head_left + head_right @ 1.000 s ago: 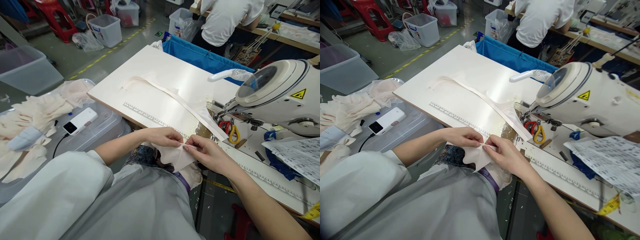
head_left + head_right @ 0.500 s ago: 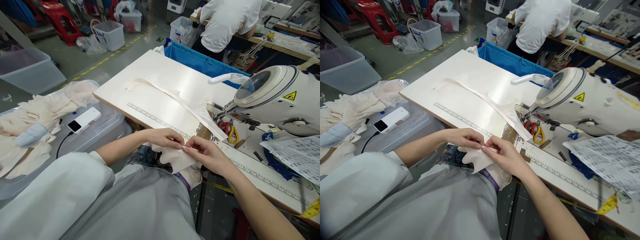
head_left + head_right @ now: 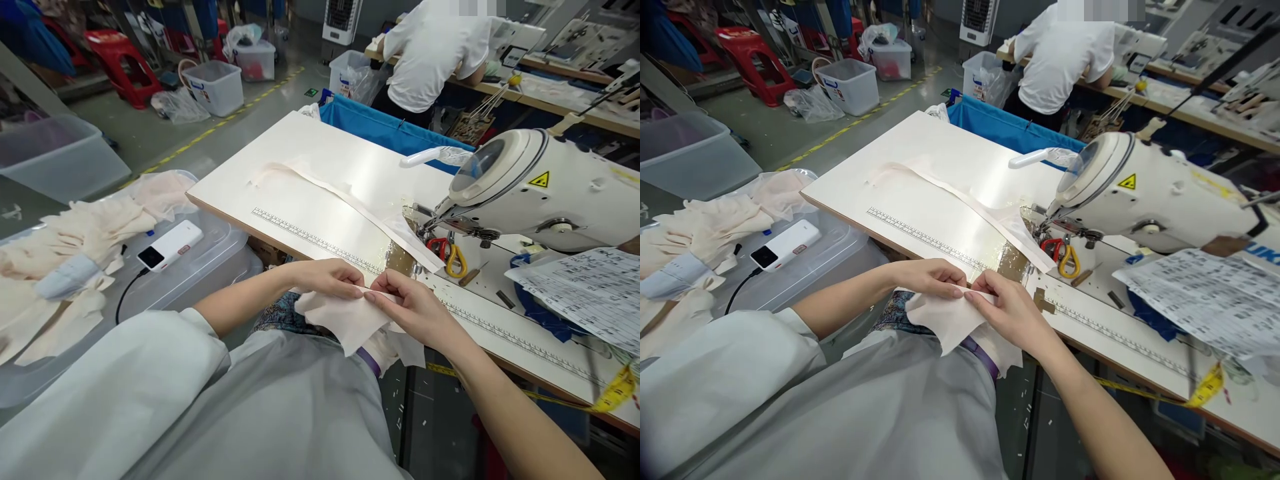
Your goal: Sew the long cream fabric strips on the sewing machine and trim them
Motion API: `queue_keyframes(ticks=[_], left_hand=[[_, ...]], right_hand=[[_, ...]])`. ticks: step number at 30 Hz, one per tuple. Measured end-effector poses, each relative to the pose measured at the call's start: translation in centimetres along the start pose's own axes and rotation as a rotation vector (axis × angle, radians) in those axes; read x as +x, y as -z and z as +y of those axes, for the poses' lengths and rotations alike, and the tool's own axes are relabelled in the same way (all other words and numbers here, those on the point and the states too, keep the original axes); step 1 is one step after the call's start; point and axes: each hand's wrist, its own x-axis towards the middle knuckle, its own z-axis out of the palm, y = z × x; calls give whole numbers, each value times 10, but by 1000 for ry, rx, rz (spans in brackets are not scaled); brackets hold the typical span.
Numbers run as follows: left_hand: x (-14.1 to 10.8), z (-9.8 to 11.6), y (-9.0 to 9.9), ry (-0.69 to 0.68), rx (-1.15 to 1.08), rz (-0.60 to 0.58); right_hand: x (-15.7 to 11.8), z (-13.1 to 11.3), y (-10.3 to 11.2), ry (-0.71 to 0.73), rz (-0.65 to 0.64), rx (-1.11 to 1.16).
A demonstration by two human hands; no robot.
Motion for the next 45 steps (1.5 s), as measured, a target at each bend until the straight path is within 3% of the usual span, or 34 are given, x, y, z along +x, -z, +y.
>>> queue_keyframes(ticks=[7,13,16,20,32,37,45], left_hand=[[0,-1,-8,30,-73,-26],[-4,-2,-14,-72,1,-35],[-6,1,-18,-92,24,-39],[-11,5,-22,-90,45,11],[-28,-8,-10,-56,154,72],[-34,-12,-7,-46,269,90],[-34,-15,-7,-32,262,92]], right_hand=[[-11,0,-1,3,20,-31],[-16,0,-5,159,35,-70],[-17,3,-11,130,-10,40],[-23,6,-12,112,31,99],[-50,15,13,-20,122,43],[-53,21,16,-53,116,11],[-54,16,13,-92,94,45]])
